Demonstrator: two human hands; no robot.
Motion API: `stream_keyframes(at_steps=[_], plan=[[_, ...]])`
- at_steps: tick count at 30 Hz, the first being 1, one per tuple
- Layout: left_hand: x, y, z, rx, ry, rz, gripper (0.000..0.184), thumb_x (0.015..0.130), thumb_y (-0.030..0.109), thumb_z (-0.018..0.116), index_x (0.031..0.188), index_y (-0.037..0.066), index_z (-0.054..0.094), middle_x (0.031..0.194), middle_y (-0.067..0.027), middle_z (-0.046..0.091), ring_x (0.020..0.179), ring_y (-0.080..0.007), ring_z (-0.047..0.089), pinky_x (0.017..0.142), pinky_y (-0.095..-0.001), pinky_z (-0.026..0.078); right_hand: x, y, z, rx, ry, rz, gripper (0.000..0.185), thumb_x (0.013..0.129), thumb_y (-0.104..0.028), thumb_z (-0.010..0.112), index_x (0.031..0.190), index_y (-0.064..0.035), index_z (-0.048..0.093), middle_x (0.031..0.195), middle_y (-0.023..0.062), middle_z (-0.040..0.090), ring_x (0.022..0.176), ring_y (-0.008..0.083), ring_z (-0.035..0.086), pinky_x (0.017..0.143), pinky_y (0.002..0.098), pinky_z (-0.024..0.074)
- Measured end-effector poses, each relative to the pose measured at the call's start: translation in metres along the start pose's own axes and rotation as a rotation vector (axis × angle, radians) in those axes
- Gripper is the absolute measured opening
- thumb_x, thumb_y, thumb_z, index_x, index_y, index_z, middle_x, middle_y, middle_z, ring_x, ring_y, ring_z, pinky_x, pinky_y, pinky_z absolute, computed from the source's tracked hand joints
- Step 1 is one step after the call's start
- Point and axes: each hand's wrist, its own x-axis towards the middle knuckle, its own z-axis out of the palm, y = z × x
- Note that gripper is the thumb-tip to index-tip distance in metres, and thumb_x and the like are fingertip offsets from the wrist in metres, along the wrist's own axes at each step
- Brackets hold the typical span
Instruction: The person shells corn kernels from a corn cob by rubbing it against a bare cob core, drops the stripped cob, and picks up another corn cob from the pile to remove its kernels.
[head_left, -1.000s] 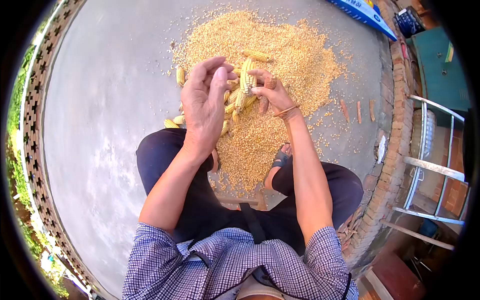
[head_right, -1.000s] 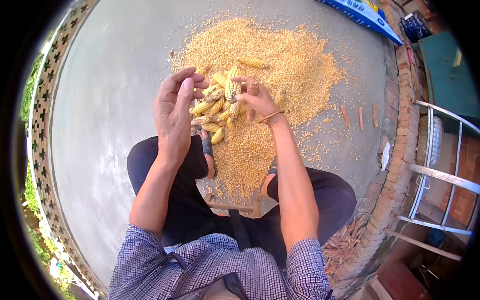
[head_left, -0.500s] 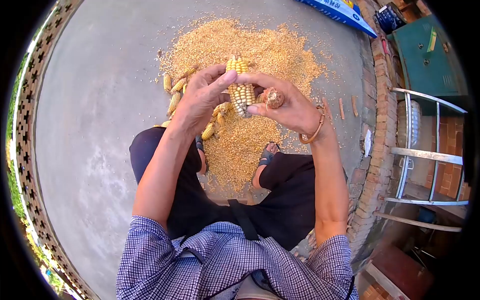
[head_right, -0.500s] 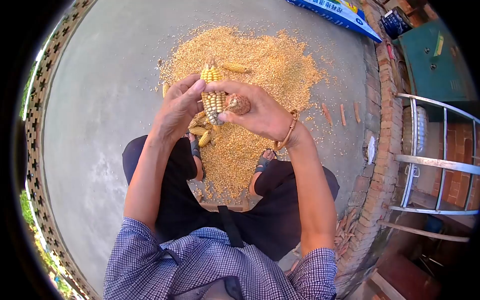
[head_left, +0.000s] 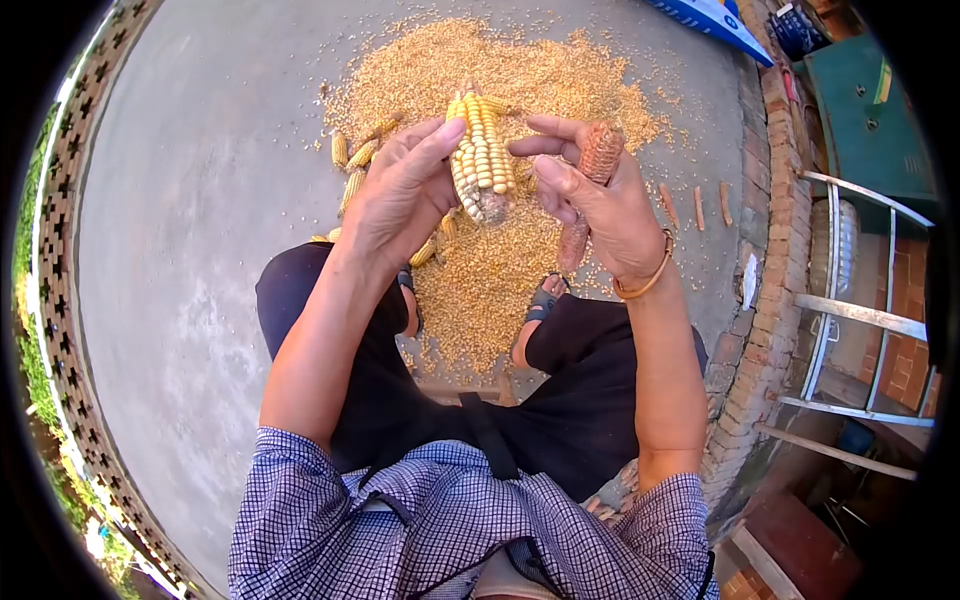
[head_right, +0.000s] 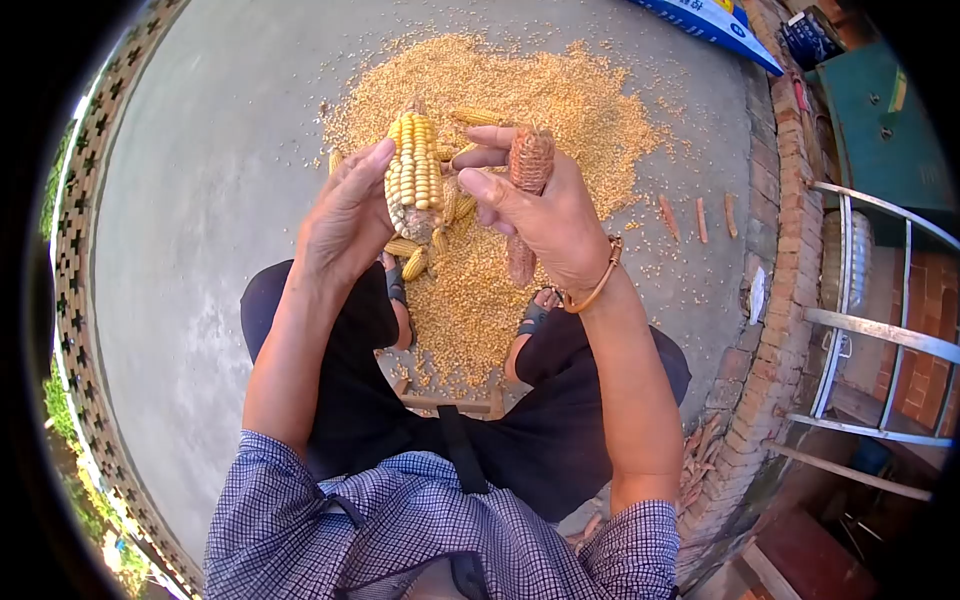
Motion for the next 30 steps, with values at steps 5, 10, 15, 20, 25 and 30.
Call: stream_keyframes(at_steps=[5, 10, 15, 20, 25, 30], plan=[[0.000, 0.001, -0.002, -0.069, 0.000, 0.030, 0.031, 0.101, 0.025, 0.056, 0.116, -0.003, 0.057, 0.106, -0.0119, 0.068, 0.095, -0.0180, 0.069, 0.084, -0.0358, 0.060, 0.000, 0.004, -0.002, -0.016, 0.010, 0.037, 0.032, 0.097, -0.017, 0.061, 0.121, 0.0041, 0.057, 0.101, 0.0096, 0.066, 0.063, 0.0077, 0.053, 0.054, 0.0208, 0.0435], [0.000, 0.002, -0.004, -0.052, 0.009, 0.092, 0.031, 0.101, 0.025, 0.055, 0.117, -0.003, 0.055, 0.108, -0.0137, 0.067, 0.099, -0.0196, 0.069, 0.086, -0.0352, 0.059, -0.004, 0.004, 0.010, 0.087, 0.003, 0.014, 0.036, 0.096, -0.022, 0.064, 0.120, 0.0040, 0.056, 0.085, 0.0101, 0.067, 0.064, 0.0096, 0.061, 0.054, 0.0217, 0.0482], [0.001, 0.000, -0.008, -0.030, -0.008, 0.146, 0.033, 0.100, 0.021, 0.056, 0.118, -0.006, 0.054, 0.113, -0.0185, 0.066, 0.105, -0.0251, 0.067, 0.092, -0.0403, 0.057, -0.006, 0.005, 0.015, 0.197, -0.054, 0.006, 0.041, 0.096, -0.023, 0.064, 0.123, 0.0056, 0.053, 0.083, 0.0080, 0.066, 0.063, 0.0089, 0.061, 0.052, 0.0193, 0.0479], [0.001, -0.001, -0.004, 0.016, 0.025, 0.162, 0.035, 0.097, 0.019, 0.060, 0.119, -0.008, 0.053, 0.115, -0.0210, 0.065, 0.105, -0.0277, 0.067, 0.095, -0.0421, 0.056, -0.004, 0.012, 0.016, 0.186, 0.040, -0.066, 0.042, 0.092, -0.015, 0.070, 0.124, 0.0062, 0.052, 0.083, 0.0055, 0.064, 0.061, 0.0069, 0.060, 0.048, 0.0182, 0.0478], [-0.002, -0.003, -0.010, 0.030, 0.004, 0.106, 0.039, 0.096, 0.019, 0.063, 0.121, -0.009, 0.052, 0.116, -0.0200, 0.065, 0.103, -0.0259, 0.068, 0.088, -0.0388, 0.060, -0.009, 0.004, 0.014, 0.082, 0.054, -0.081, 0.043, 0.088, -0.013, 0.074, 0.123, 0.0044, 0.055, 0.088, 0.0055, 0.064, 0.062, 0.0066, 0.060, 0.044, 0.0174, 0.0461], [-0.005, -0.006, -0.014, -0.053, 0.007, 0.081, 0.037, 0.093, 0.018, 0.067, 0.119, -0.004, 0.054, 0.111, -0.0176, 0.067, 0.095, -0.0246, 0.070, 0.075, -0.0325, 0.063, -0.007, 0.014, 0.014, 0.077, 0.041, -0.208, 0.044, 0.087, -0.014, 0.075, 0.124, 0.0024, 0.056, 0.090, 0.0062, 0.064, 0.061, 0.0062, 0.060, 0.036, 0.0165, 0.0413]])
